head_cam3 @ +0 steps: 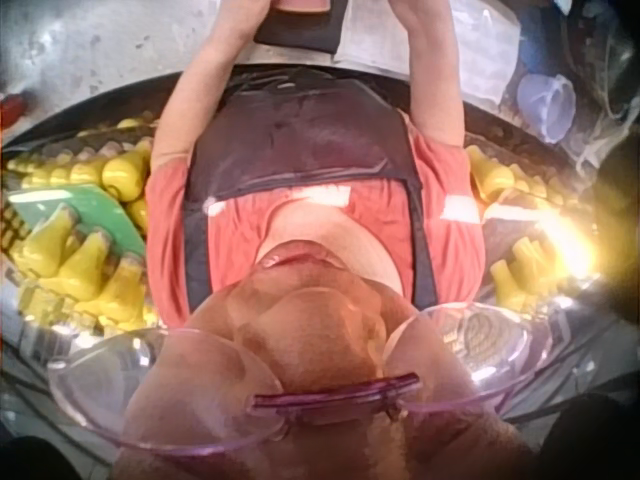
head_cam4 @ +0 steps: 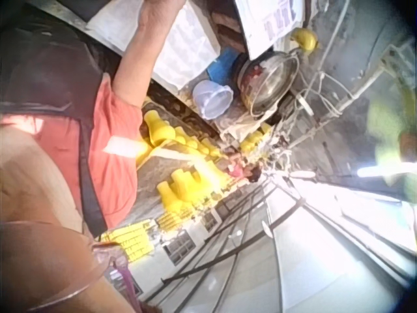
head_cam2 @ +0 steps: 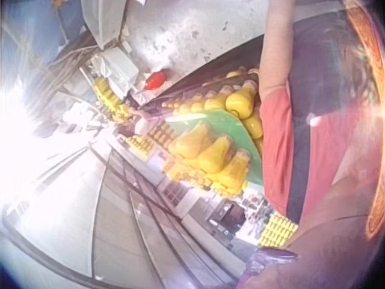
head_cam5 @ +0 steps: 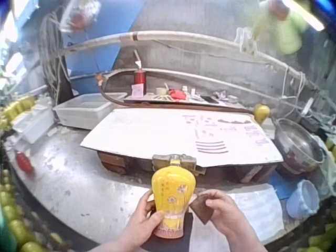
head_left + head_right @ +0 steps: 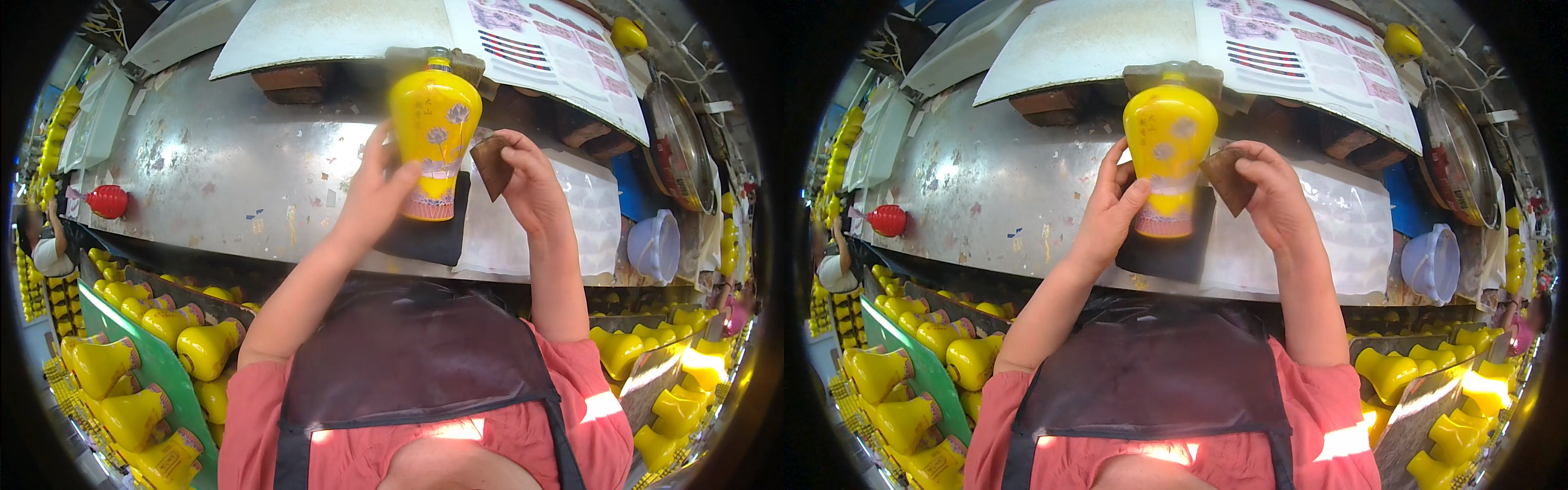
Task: The person applies small decorative stickers to the surface of a yellow ceramic vase, smoothing each sticker with fingers. The person then places a circular seal sticker over the vase's neck and cap area.
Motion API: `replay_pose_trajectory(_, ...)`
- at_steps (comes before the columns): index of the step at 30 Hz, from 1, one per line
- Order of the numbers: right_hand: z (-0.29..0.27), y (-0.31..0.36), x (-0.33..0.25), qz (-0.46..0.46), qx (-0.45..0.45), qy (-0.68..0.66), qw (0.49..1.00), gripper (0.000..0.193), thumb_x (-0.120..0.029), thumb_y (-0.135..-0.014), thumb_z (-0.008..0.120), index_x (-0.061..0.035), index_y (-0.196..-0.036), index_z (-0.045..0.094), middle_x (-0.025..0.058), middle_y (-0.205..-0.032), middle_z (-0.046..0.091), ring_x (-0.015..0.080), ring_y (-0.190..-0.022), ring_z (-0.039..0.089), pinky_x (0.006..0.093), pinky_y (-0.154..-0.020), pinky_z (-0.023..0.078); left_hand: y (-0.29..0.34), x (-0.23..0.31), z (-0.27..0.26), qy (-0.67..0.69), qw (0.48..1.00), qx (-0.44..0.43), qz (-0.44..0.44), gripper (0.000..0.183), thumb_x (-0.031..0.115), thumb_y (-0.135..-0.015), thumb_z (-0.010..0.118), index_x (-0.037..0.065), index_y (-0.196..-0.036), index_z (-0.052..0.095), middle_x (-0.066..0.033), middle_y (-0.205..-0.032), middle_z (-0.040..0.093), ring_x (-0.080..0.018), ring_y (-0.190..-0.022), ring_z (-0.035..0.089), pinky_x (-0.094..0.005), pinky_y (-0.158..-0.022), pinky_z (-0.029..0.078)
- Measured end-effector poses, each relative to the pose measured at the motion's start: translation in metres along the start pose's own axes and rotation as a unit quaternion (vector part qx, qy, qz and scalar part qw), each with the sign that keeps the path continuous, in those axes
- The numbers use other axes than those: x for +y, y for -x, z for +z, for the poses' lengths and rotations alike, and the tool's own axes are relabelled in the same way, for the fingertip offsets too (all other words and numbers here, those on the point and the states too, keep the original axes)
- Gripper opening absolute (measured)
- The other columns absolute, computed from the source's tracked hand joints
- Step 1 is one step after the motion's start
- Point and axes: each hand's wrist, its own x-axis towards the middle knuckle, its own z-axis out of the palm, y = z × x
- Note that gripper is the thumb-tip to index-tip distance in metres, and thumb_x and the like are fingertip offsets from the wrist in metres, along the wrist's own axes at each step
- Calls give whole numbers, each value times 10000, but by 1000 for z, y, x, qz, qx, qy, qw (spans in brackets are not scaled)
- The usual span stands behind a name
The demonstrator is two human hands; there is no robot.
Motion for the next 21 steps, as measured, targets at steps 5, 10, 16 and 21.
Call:
replay_pose_trajectory(5, 23, 9, -1, -120, -15, 135, 983, 269, -60, -925, 711, -38, -1187, 654, 50, -1073, 690, 122, -893, 666, 266, -746, 549, 1, 3, 0, 92, 995, 18, -21, 681, 164, -1058, 571, 88, -1640, 225, -145, -1374, 564, -206, -1287, 540, -363, -1130, 401)
replay_pose_trajectory(10, 43, -10, -9, -384, 103, 389, 831, 263, -58, -891, 763, -55, -1149, 713, 67, -985, 717, 141, -854, 686, 276, -746, 557, 4, 7, 4, 128, 992, 15, -13, 653, 160, -1055, 571, 76, -1628, 269, -139, -1379, 572, -204, -1300, 541, -359, -1134, 402)
replay_pose_trajectory(16, 44, -19, -19, -494, 87, 431, 750, 307, -71, -857, 814, -58, -1151, 727, 107, -994, 733, 191, -825, 702, 294, -765, 558, 8, 7, 1, 83, 996, 25, -34, 636, 152, -1058, 558, 47, -1619, 277, -137, -1422, 561, -197, -1318, 533, -361, -1142, 394)
replay_pose_trajectory(21, 38, -22, -16, -461, 125, 392, 786, 234, -25, -882, 784, -32, -1104, 710, 71, -992, 722, 131, -865, 693, 274, -783, 557, 10, 14, -5, -105, 992, -44, 55, 931, 247, -914, 763, 36, -1632, 210, -172, -1514, 491, -278, -1403, 486, -402, -1184, 351)
